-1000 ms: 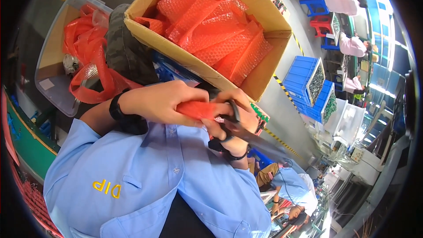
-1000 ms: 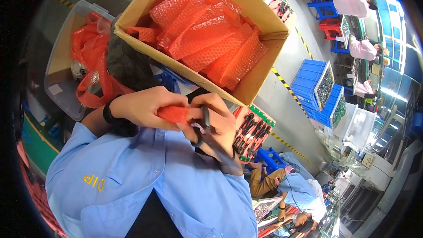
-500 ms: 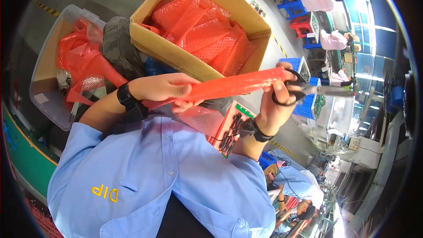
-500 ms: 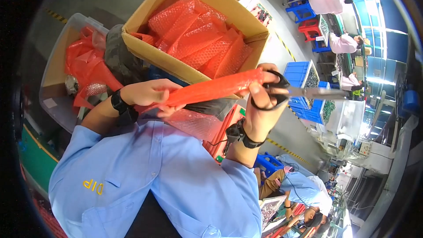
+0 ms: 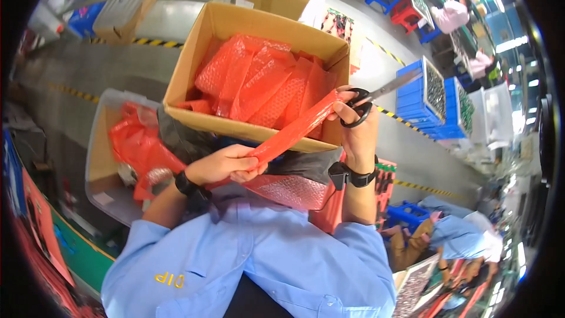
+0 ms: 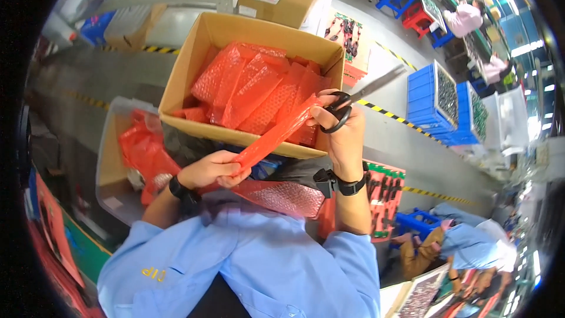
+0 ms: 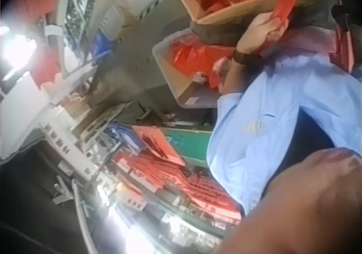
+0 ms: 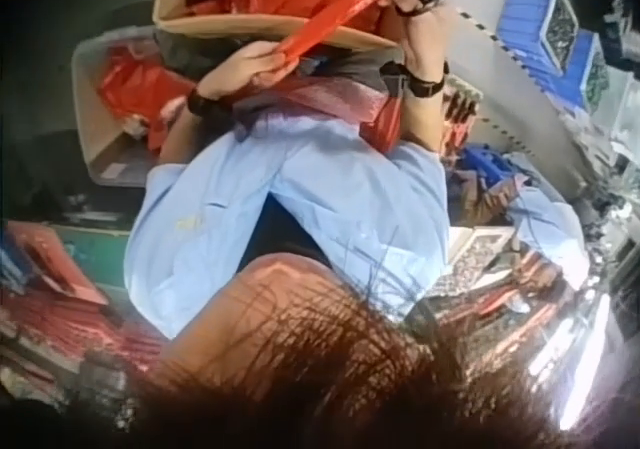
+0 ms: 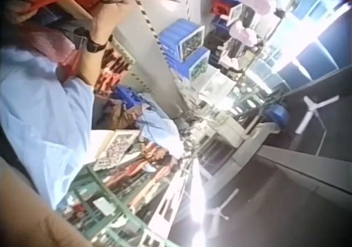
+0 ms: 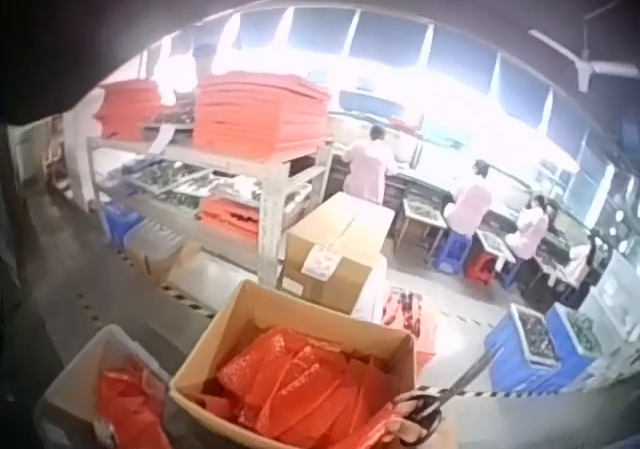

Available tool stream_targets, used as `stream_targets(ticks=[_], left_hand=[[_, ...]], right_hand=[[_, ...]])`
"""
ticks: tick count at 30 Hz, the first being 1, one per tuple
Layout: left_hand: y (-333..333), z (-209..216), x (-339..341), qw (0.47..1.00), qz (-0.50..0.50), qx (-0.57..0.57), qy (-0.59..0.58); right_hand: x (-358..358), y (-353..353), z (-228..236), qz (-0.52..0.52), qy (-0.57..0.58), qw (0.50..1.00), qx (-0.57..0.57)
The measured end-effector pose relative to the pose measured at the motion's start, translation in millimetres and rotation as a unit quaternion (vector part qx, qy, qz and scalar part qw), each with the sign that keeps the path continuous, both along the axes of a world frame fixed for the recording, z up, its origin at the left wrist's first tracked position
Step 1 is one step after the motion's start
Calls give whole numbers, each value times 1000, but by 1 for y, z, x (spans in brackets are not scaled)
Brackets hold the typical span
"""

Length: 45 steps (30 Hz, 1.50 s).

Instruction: Cut pieces of red bubble wrap from a cardboard box using a pair of scissors.

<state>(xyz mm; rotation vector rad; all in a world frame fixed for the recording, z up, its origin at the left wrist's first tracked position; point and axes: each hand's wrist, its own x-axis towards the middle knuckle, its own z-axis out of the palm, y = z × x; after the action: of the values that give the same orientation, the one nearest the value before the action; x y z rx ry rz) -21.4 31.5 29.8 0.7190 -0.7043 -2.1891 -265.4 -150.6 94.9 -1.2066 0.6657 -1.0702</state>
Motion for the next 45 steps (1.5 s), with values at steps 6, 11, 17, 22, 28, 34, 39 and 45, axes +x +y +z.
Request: stream_targets(ticks=[6, 11, 17, 22, 28, 34, 39, 45], left_hand=[[-10, 7, -3, 998, 31, -24, -40], [-9, 5, -7, 991, 53, -12, -123], [-1, 7, -15, 965, 165, -24, -203], [-9, 8, -10, 957, 200, -29, -209], [-13, 9, -13, 958, 198, -39, -203], [-17, 11, -19, 961, 164, -45, -218], [-19, 13, -20, 954, 141, -72, -254], [-18, 11, -18, 949, 140, -78, -270]], right_hand=[[-6, -25, -11, 32, 38, 997, 59], [-4, -25, -8, 58, 43, 995, 72], [-37, -23, 11, 46, 397, 911, -99], [-77, 22, 22, 191, 442, 872, -91], [-48, 67, 2, 395, 486, 779, -39], [-39, 79, -26, 429, 445, 785, -31], [-34, 75, -25, 426, 410, 806, -21], [-35, 74, -22, 415, 391, 821, -5]])
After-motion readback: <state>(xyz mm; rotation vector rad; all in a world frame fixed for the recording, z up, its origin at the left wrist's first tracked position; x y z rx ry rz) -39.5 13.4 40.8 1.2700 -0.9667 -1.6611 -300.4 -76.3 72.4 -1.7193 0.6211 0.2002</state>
